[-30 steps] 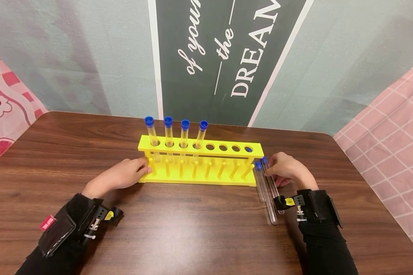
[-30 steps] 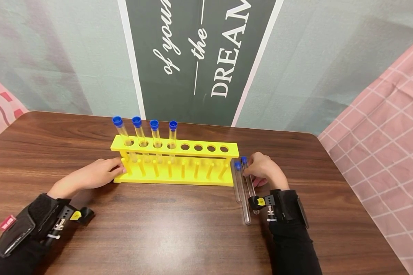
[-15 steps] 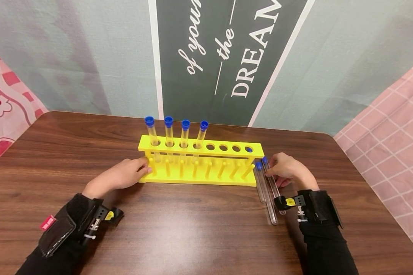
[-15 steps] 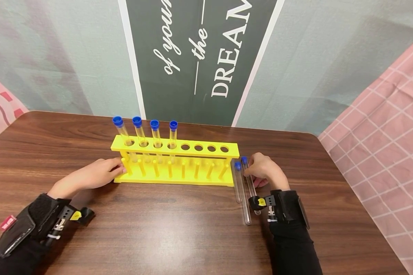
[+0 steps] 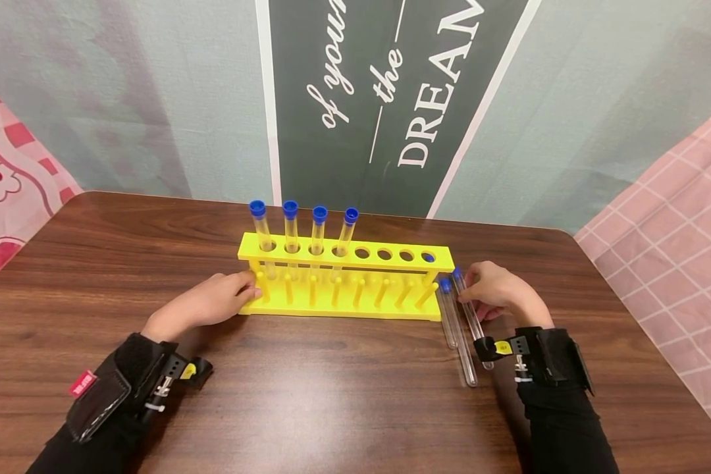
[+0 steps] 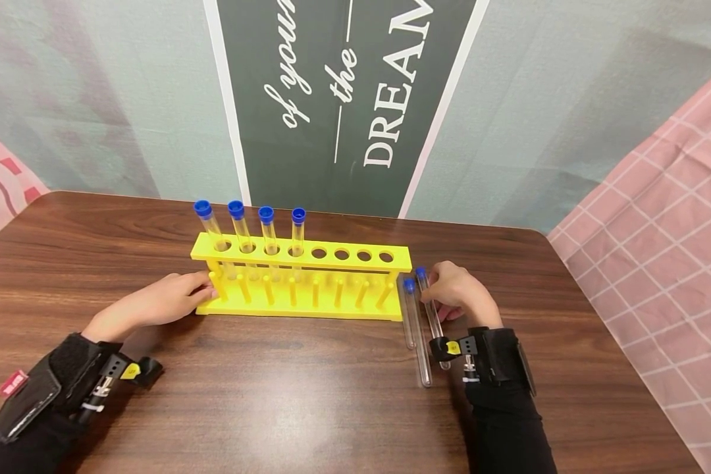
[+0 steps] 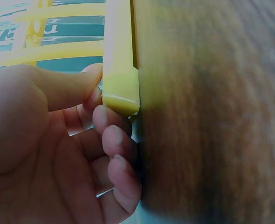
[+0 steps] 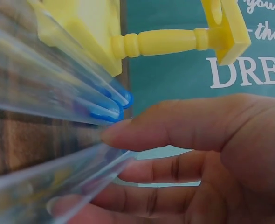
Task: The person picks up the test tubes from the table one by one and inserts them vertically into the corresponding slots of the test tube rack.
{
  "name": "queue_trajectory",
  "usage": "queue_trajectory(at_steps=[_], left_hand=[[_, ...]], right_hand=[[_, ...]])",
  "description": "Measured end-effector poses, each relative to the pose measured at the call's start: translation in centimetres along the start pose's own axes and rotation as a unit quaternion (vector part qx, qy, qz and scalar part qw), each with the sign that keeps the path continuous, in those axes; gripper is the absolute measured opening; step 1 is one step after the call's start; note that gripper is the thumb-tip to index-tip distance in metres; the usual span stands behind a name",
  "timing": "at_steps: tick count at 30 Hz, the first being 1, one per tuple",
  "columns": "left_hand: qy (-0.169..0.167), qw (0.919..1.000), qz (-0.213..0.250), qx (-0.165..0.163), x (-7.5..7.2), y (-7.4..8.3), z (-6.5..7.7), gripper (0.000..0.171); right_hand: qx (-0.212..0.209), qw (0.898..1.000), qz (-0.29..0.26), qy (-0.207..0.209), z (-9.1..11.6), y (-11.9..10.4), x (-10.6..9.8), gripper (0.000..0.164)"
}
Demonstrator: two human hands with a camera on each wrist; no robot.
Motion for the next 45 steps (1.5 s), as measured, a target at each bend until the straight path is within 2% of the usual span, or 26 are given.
queue_trajectory(at_steps=[7,23,34,45], left_hand=[[-0.001,1.0000,0.001,0.001,0.0,0.0,0.0,0.022],[-0.006,1.0000,0.001,0.000,-0.2,0.0,-0.1,0.022],[0.000,1.0000,0.000,0.005,-0.1,0.1,0.0,0.023],[0.000,1.0000,0.000,0.004,0.0,0.0,0.0,0.023]], right_hand=[[-0.007,1.000,0.009,0.008,0.3,0.1,-0.5,0.027],[-0.046,0.999,-0.013,0.013,2.0,-0.6,-2.0,0.027],[-0.093,0.995,-0.038,0.010,3.7,-1.9,-2.5,0.028],[-0.165,0.986,-0.015,0.016,5.3,-3.3,-2.5,0.027]])
Point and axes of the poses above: each hand's wrist, its own z-axis away from the middle knuckle, its own x-axis out of the palm, y = z × x, the point moved 3 cm from there along -z, towards the middle knuckle, and after that the axes turned 2 degrees about x, right-handed, at the moved point
